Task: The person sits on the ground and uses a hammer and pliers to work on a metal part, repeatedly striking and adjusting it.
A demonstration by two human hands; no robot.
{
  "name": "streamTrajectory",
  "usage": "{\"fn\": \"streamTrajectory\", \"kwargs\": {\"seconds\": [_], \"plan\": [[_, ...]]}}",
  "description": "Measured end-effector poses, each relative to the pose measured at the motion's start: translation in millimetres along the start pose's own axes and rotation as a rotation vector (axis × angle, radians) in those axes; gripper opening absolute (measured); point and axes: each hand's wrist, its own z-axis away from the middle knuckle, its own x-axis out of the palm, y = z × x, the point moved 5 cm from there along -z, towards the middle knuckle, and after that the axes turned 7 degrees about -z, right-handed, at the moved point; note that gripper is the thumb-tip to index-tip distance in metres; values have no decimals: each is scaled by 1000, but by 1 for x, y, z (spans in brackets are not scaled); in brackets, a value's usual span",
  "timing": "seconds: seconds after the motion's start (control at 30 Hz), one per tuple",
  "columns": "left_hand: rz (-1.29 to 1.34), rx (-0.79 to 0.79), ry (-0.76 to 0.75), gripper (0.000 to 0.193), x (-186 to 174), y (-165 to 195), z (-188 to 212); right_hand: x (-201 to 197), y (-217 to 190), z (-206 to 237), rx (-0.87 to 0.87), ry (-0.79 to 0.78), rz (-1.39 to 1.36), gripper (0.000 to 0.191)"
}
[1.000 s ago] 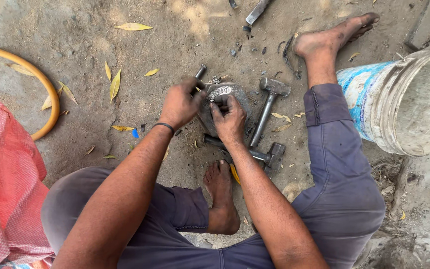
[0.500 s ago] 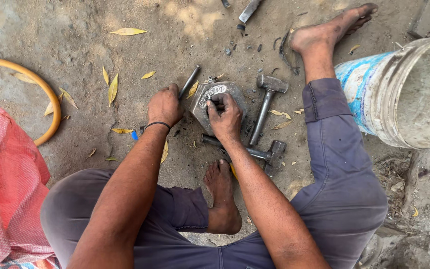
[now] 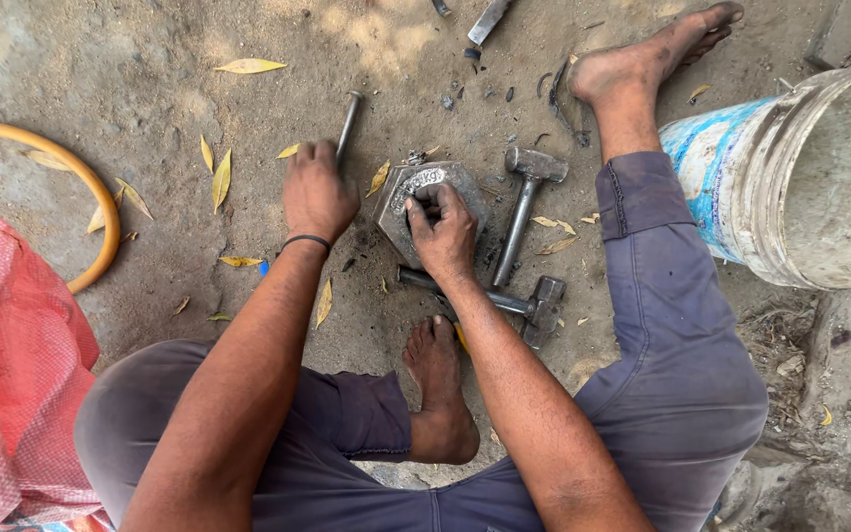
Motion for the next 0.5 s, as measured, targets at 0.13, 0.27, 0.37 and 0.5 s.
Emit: {"fn": "streamTrajectory", "kwargs": {"seconds": [0.13,0.27,0.37,0.5], "plan": [[372,158,-211,21,13,22,5,0,7,-2,45,-2,18,14],[446,351,-235,22,10,37,12,-3,8,-3,51,-10,6,12],[421,358,-213,20,9,37,16,-5,4,-2,36,-16,15,11],[432,349,-157,26,8,37,19,-5,-3,-3,7,-30,18,11]]}}
